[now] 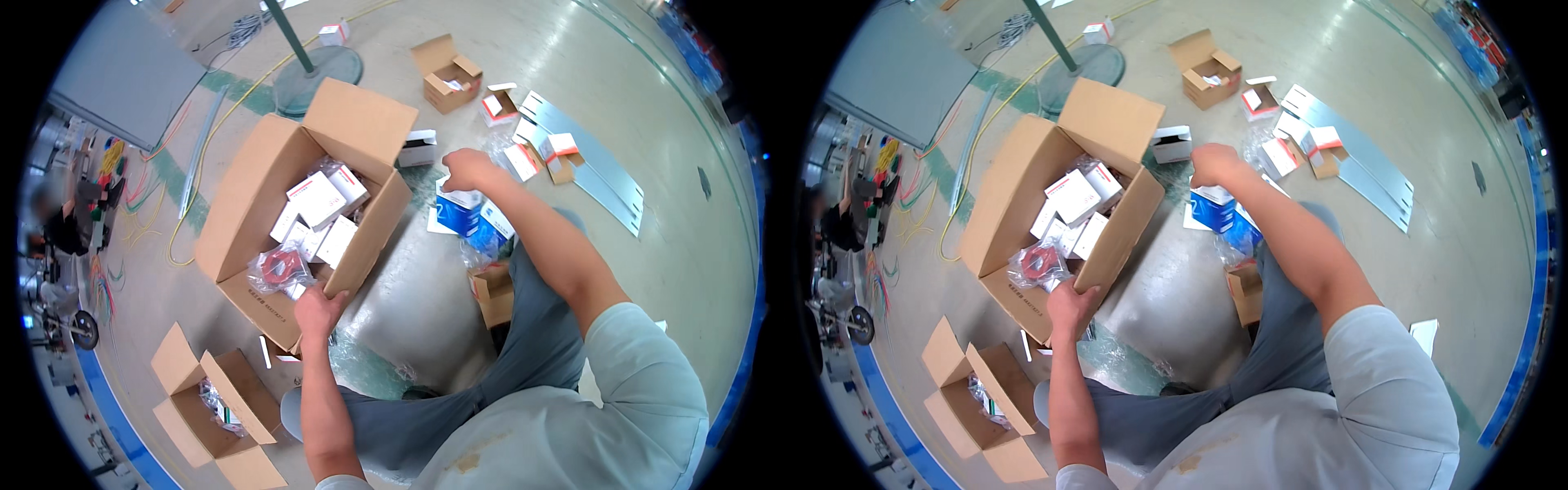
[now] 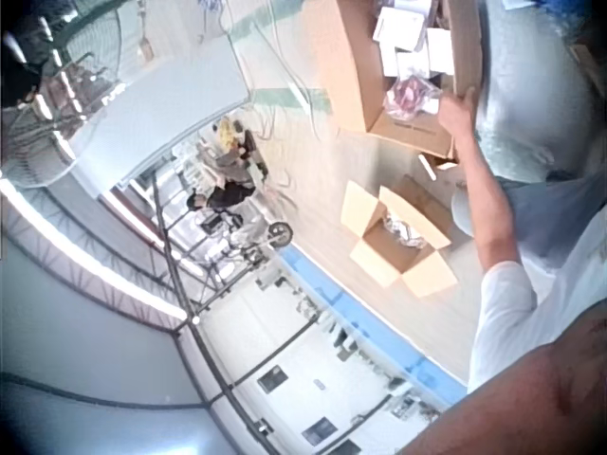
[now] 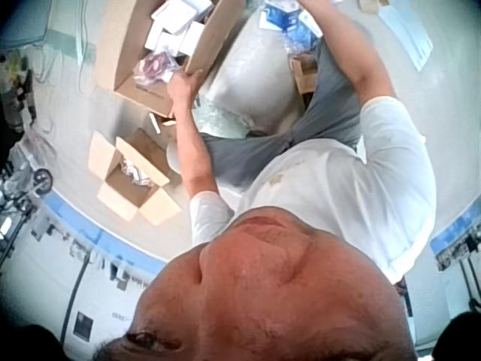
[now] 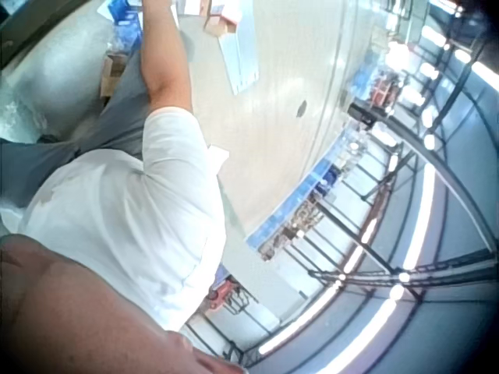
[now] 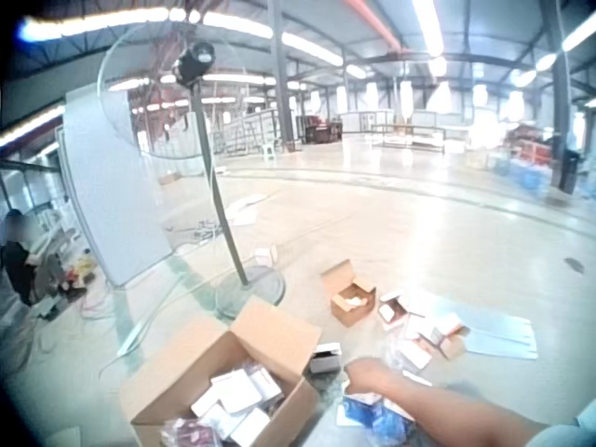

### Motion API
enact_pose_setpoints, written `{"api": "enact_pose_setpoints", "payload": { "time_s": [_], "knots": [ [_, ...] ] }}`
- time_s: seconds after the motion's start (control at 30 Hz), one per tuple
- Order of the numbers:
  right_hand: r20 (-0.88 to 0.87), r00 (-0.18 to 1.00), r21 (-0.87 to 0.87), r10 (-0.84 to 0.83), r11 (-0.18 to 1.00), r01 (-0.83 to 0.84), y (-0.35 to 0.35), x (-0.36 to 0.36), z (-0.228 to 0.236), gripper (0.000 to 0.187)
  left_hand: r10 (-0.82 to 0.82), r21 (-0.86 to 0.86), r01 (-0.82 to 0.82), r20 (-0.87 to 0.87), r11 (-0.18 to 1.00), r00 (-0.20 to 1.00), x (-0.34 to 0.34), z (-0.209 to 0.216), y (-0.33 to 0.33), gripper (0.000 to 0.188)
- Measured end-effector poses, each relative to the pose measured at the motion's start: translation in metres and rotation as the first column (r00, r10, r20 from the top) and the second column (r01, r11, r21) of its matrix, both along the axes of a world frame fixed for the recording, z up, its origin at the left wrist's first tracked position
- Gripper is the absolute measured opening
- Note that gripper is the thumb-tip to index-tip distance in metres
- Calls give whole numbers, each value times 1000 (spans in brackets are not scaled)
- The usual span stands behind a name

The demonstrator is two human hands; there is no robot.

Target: The person sits on the floor and sorts small boxes and plastic-wrapped items from a large cardboard box into smaller boxes or piles. They pick up items, inspect them, and place them into designated areas.

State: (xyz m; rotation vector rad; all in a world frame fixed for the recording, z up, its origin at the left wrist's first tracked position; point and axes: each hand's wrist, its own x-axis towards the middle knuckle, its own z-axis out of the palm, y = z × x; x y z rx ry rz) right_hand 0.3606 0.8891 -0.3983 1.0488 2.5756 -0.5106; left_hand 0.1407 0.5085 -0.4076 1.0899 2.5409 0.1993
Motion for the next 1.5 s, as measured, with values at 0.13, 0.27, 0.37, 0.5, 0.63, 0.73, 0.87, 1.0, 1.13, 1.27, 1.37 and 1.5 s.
{"api": "enact_pose_setpoints", "payload": {
  "time_s": [0.13, 0.27, 0.37, 0.5, 0.63, 0.73, 0.87, 1.0, 1.13, 1.27, 1.37, 1.5],
  "knots": [
    [-255, 961, -209, 107, 964, -162, -28, -22, 12, 60, 20, 12, -21, 17, 1000, 1000, -2, 1, 0, 45],
    [-210, 938, -218, 276, 922, -320, -63, -41, 21, 64, 24, 45, -24, 7, 999, 1000, -7, -12, -6, 44],
    [-283, 904, -211, 322, 898, -386, -82, -52, 17, 61, 6, 15, -6, -9, 1000, 1000, -14, -21, -11, 46],
    [-349, 878, -185, 328, 894, -408, -96, -62, 22, 60, -9, 38, 9, 11, 999, 1000, 8, -20, -6, 44],
    [-475, 794, -81, 379, 880, -468, -122, -70, 51, 61, -13, 79, 11, 20, 997, 1000, 32, -18, -7, 40],
    [-538, 654, 88, 532, 807, -584, -126, -75, 24, 63, -15, 132, 8, 52, 991, 999, 31, -22, -3, 39],
    [-456, 598, 219, 659, 734, -642, -132, -83, -5, 61, -6, 105, -2, 82, 994, 997, 26, -17, 4, 39],
    [-385, 667, 136, 638, 754, -643, -138, -101, -11, 52, 9, 82, -19, 119, 996, 993, 23, -14, 4, 38],
    [-398, 663, 225, 634, 768, -600, -142, -109, -24, 48, 13, 86, -26, 144, 996, 990, 20, -12, 7, 38],
    [-356, 694, 173, 627, 773, -610, -142, -113, -19, 47, 17, 93, -32, 148, 995, 989, 20, -11, 7, 39],
    [-310, 710, 158, 633, 770, -618, -145, -114, -12, 47, 15, 106, -32, 155, 994, 988, 20, -16, 4, 42],
    [-286, 713, 159, 641, 765, -624, -143, -113, -10, 47, 7, 126, -29, 172, 992, 985, 22, -13, 4, 45]
  ]
}}
